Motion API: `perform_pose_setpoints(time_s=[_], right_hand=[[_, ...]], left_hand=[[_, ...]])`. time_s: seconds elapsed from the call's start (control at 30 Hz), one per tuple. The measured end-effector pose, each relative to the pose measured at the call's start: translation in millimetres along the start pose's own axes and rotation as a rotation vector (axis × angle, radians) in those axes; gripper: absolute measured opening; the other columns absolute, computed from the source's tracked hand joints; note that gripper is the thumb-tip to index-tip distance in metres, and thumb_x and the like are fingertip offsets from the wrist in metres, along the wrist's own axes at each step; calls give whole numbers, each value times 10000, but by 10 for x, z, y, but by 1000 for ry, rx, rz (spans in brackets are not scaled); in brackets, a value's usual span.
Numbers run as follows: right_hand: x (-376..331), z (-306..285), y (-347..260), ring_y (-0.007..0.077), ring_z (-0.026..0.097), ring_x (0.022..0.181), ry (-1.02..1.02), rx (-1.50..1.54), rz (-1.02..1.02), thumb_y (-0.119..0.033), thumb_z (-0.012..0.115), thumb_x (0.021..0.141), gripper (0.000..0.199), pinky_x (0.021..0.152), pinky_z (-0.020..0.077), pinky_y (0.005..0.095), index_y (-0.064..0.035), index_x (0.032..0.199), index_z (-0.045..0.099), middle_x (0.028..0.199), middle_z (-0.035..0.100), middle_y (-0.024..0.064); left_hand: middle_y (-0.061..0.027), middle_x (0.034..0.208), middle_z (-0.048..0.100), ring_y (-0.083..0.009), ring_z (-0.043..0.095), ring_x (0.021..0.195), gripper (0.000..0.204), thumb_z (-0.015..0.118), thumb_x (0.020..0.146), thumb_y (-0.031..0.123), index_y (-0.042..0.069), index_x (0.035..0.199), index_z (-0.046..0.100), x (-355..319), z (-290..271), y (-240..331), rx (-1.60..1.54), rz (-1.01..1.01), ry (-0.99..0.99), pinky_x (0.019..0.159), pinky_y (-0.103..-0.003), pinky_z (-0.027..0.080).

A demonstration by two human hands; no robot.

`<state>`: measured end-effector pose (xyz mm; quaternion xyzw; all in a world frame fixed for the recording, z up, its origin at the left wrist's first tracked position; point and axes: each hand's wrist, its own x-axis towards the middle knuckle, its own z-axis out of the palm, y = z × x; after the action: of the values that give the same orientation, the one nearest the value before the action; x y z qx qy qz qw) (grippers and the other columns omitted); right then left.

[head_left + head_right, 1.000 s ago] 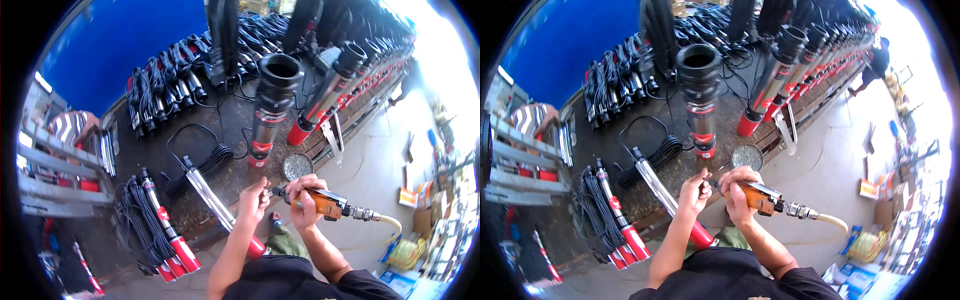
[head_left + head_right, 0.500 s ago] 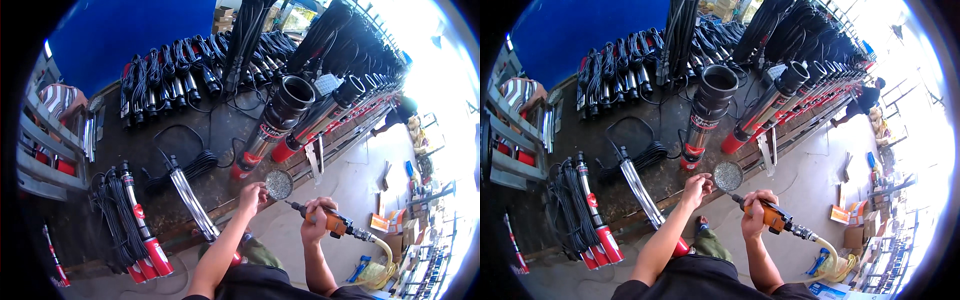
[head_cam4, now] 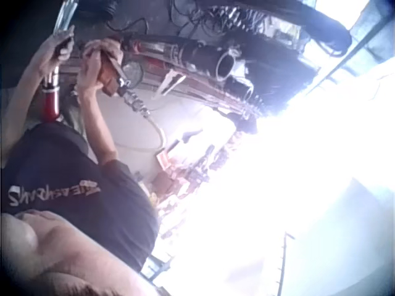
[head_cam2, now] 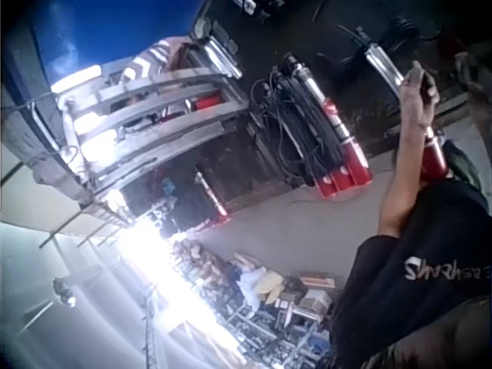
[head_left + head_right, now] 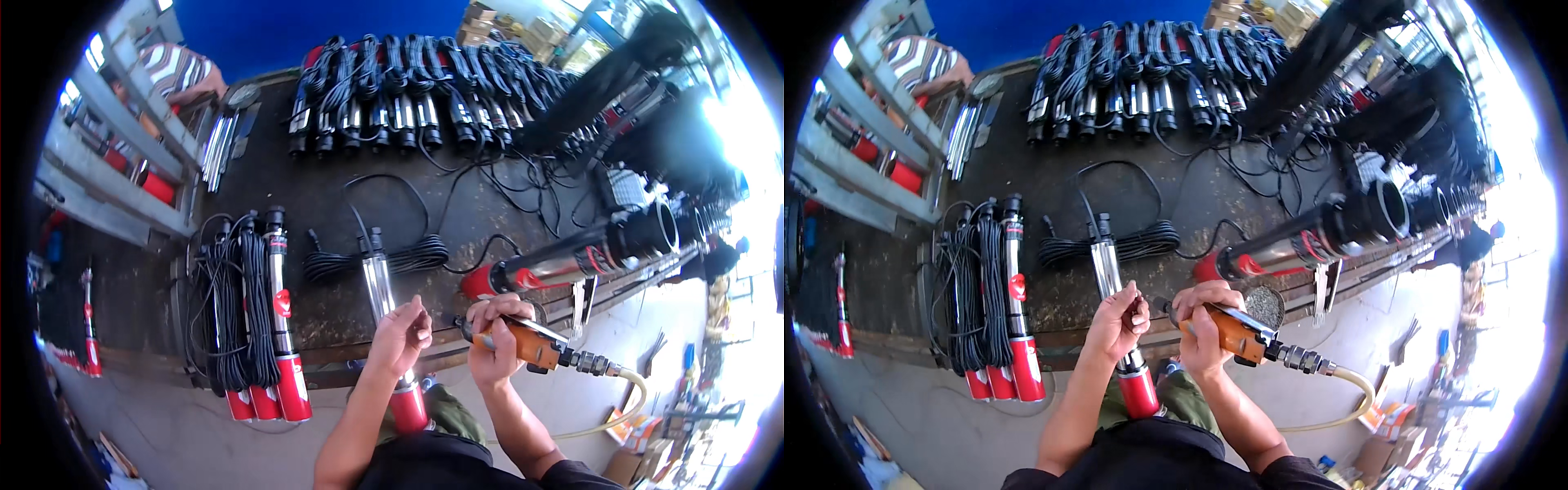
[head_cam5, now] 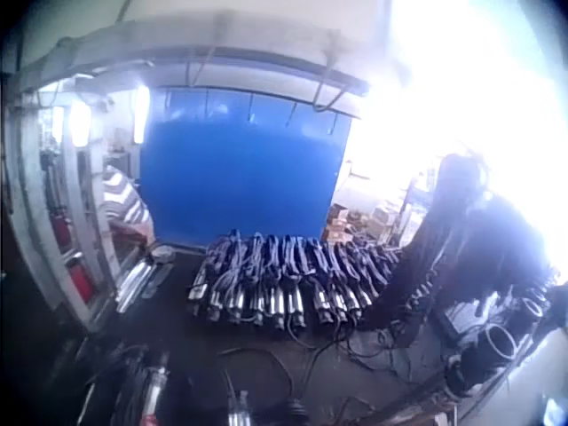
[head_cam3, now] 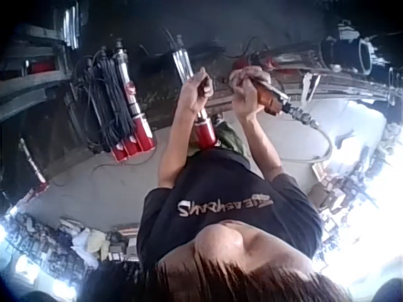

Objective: The person assembles water pumps by inserting inner components into the cylindrical pump housing and securing them with a pneumatic screwdriver.

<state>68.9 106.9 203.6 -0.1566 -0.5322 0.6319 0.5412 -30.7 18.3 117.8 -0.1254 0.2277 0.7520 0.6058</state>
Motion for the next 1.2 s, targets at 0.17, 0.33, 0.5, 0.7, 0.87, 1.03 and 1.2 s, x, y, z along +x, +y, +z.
perform_pose_setpoints(time_s=[0.17,0.33,0.5,0.7,0.87,1.03,1.2], right_hand=[[104,277,272,189,497,676,-18,5,51,-85,505,847,206,720,460,378,-6,1037,517,914,489,125],[178,324,498,181,506,635,-39,27,83,-77,511,855,210,706,467,394,-14,1055,528,928,523,116],[254,414,612,168,453,672,-25,27,147,-76,469,809,254,732,453,382,-20,1043,550,926,514,114],[257,391,727,169,460,680,6,60,184,-71,476,808,276,750,459,390,-27,1065,570,934,525,115],[241,407,826,177,482,672,-5,47,160,-60,488,809,257,732,471,390,-17,1051,564,927,524,126],[226,399,1170,198,536,652,-245,-129,27,6,509,793,220,690,498,383,-2,1011,538,929,527,151],[297,351,1558,188,555,692,-290,-124,77,65,507,811,207,722,510,378,-6,1004,532,957,536,132]], left_hand=[[-83,775,660,-133,566,625,168,685,965,168,23,884,663,63,-112,180,-65,156,58,539,-269,422],[-97,801,663,-138,566,635,158,642,987,143,-13,964,658,139,-227,288,-146,140,5,555,-261,446],[-100,805,668,-137,575,637,153,638,987,135,-16,985,664,223,-308,351,-213,136,15,566,-265,459],[-103,808,687,-138,607,646,147,677,965,144,-3,962,684,264,-358,424,-191,147,28,571,-260,463],[-97,781,674,-132,598,623,143,679,963,144,2,945,671,330,-392,436,-227,95,97,536,-244,443],[0,678,531,-76,419,517,166,641,990,188,30,953,607,612,-461,434,-278,92,285,462,-230,318],[30,669,430,-84,341,492,181,534,1030,168,-1,1033,600,708,-458,596,-460,82,314,458,-239,278]])
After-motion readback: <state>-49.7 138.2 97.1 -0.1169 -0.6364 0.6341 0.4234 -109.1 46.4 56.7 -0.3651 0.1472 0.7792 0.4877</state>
